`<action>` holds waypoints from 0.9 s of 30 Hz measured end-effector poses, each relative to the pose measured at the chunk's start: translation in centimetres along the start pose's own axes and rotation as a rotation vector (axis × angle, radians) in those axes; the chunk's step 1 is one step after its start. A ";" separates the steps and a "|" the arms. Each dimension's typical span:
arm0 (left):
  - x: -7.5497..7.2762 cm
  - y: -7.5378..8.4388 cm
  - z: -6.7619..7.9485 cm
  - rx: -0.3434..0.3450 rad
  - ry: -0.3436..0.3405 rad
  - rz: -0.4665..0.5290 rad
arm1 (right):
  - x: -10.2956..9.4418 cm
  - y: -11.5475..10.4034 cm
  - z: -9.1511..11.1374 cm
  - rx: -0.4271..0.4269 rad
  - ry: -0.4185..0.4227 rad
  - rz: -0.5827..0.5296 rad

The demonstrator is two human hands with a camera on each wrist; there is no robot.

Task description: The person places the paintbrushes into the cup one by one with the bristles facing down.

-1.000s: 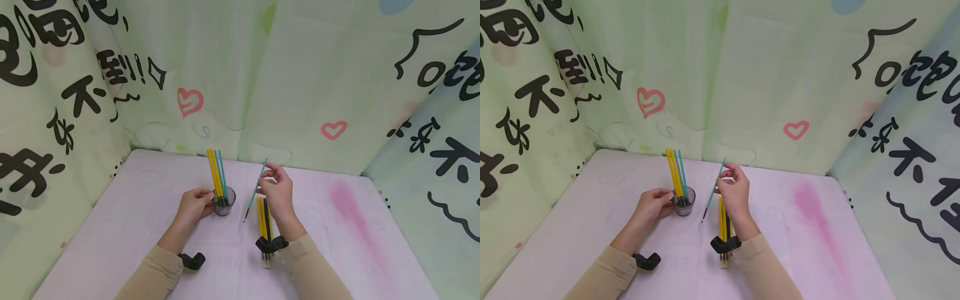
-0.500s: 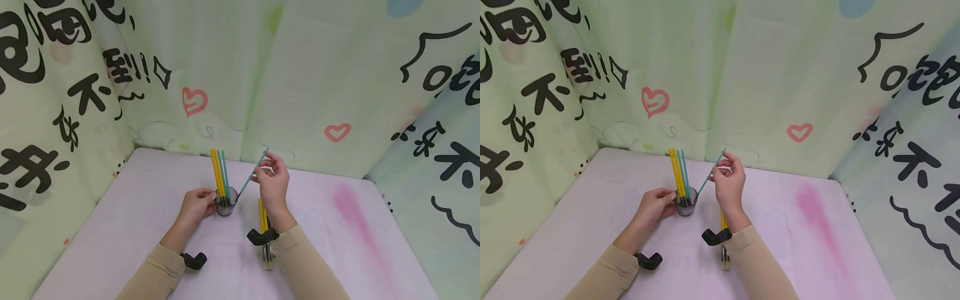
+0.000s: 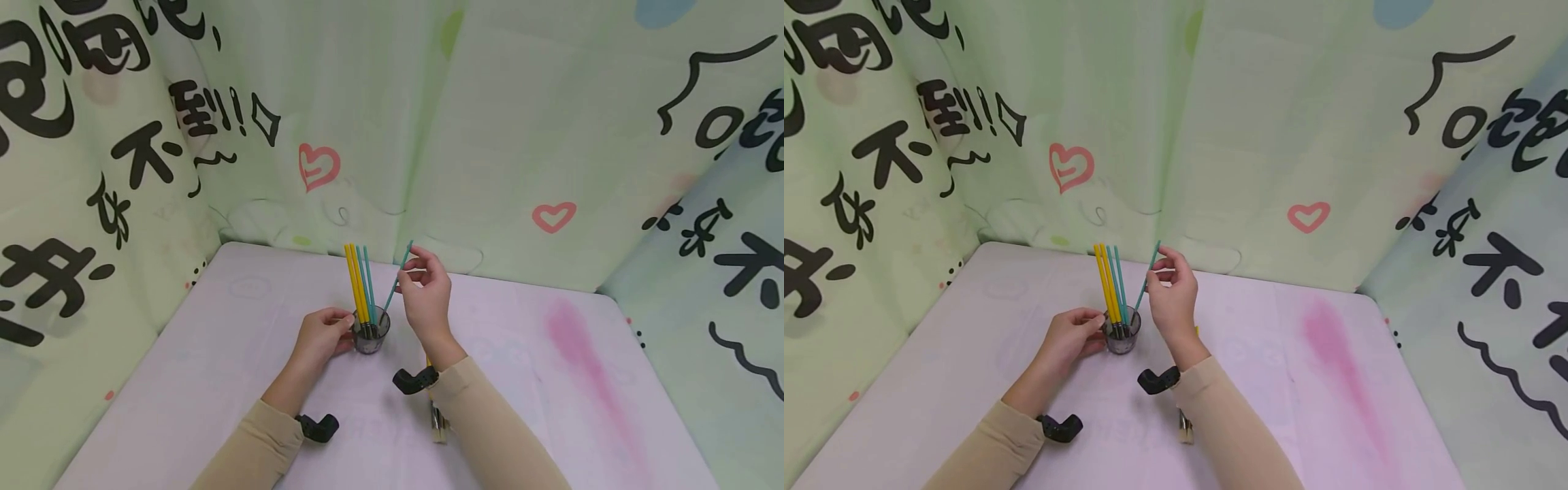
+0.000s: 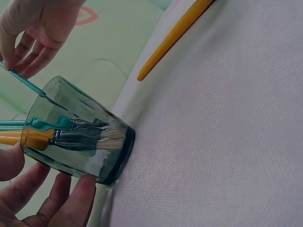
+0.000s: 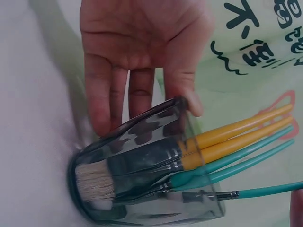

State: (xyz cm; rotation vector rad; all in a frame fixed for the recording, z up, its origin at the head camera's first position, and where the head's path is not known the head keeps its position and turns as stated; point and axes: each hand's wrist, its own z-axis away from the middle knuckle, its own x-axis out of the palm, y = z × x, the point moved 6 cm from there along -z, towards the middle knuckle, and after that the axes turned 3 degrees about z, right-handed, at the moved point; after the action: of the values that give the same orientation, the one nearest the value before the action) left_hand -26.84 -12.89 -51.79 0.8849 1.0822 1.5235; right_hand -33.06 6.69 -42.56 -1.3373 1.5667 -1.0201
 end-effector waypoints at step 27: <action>0.1 0.1 0.1 0.033 -0.019 0.006 | 0.2 3.3 1.8 0.128 -0.173 0.179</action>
State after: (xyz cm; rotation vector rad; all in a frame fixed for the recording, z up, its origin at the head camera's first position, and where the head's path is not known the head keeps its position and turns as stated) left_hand -26.82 -12.81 -51.73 0.9246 1.0946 1.5033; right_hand -32.50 6.74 -46.26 -1.1438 1.4384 -0.8561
